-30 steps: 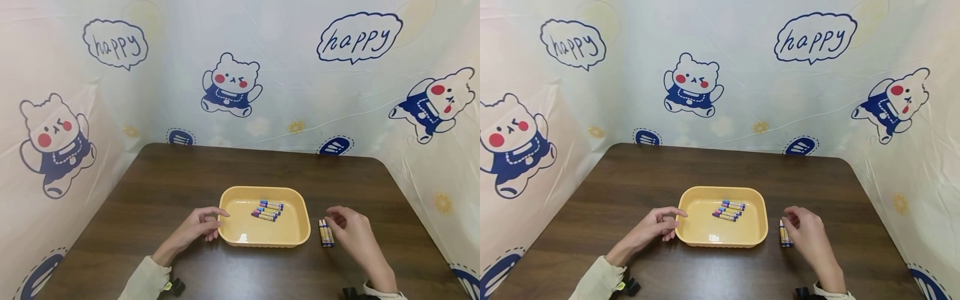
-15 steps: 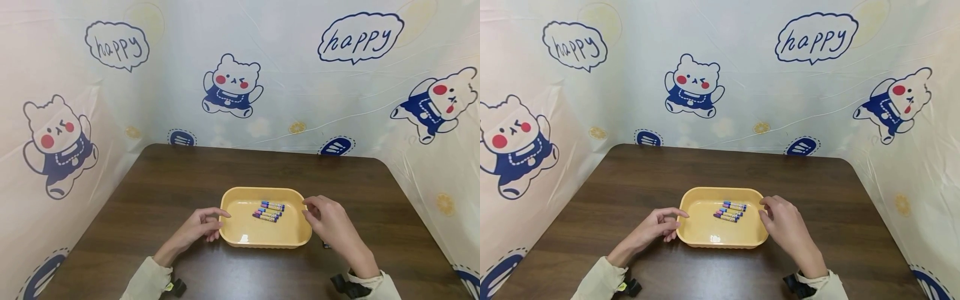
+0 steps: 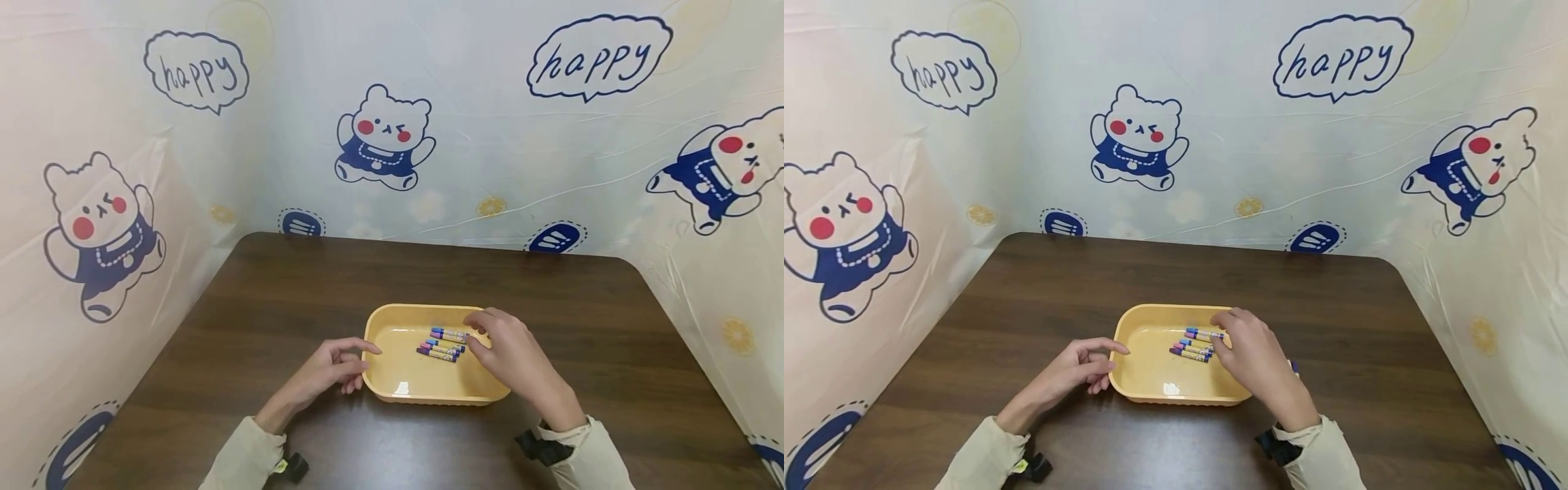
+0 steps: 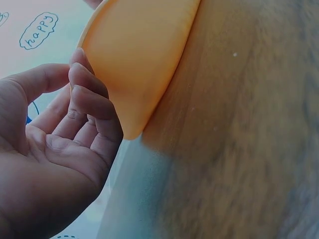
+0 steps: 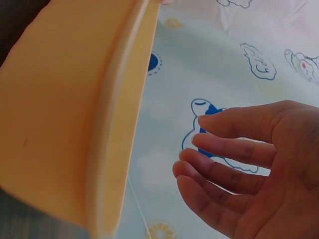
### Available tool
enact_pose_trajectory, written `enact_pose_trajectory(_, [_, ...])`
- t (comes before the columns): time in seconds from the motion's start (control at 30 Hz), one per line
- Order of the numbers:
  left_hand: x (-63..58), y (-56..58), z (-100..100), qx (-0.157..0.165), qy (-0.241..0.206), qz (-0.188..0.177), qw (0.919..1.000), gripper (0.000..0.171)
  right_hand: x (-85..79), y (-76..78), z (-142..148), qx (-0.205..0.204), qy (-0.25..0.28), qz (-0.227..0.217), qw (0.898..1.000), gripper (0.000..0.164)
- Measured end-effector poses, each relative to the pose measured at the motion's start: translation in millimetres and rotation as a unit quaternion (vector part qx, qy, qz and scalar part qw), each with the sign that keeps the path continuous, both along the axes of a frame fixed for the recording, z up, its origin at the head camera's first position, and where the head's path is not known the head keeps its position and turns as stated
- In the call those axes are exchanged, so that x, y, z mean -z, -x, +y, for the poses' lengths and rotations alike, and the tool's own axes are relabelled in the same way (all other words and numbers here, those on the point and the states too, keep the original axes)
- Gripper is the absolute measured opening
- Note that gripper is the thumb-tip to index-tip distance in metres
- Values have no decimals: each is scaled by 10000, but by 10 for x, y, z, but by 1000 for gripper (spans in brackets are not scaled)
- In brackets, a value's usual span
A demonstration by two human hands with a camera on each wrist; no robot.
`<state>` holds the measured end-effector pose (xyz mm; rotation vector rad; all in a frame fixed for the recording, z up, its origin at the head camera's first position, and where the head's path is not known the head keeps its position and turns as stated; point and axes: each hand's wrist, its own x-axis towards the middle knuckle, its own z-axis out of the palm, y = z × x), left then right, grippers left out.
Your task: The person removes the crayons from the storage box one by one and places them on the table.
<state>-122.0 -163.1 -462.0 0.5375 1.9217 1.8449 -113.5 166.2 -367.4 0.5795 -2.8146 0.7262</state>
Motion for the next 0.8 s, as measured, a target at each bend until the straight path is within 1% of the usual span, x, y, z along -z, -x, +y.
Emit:
enact_pose_trajectory(0.2, [7, 7, 7, 3, 45, 27, 10000, 30, 39, 58, -110, -48, 10, -220, 9997, 22])
enact_pose_trajectory(0.33, [4, 7, 10, -7, 42, 25, 10000, 31, 120, 111, -169, -126, -9, -214, 9997, 21])
enact_pose_trajectory(0.47, [-6, 9, 17, -10, 30, -10, 10000, 31, 251, 148, -234, -324, -38, -54, 9995, 20])
enact_pose_trajectory(0.57, [-6, 9, 18, -17, 44, -18, 10000, 31, 364, 151, -299, -434, -76, -187, 9989, 22])
enact_pose_trajectory(0.63, [1, 8, 14, -16, 56, -8, 10000, 31, 443, 149, -341, -485, -107, -355, 9981, 21])
enact_pose_trajectory(0.67, [6, 8, 11, -14, 56, 5, 10000, 31, 481, 151, -360, -512, -157, -395, 9978, 20])
enact_pose_trajectory(0.73, [13, 9, 6, -17, 66, 20, 10000, 31, 551, 159, -387, -533, -309, -427, 9972, 12])
enact_pose_trajectory(0.8, [14, 13, 5, -9, 64, 26, 10000, 31, 604, 165, -402, -486, -434, -416, 9970, 10])
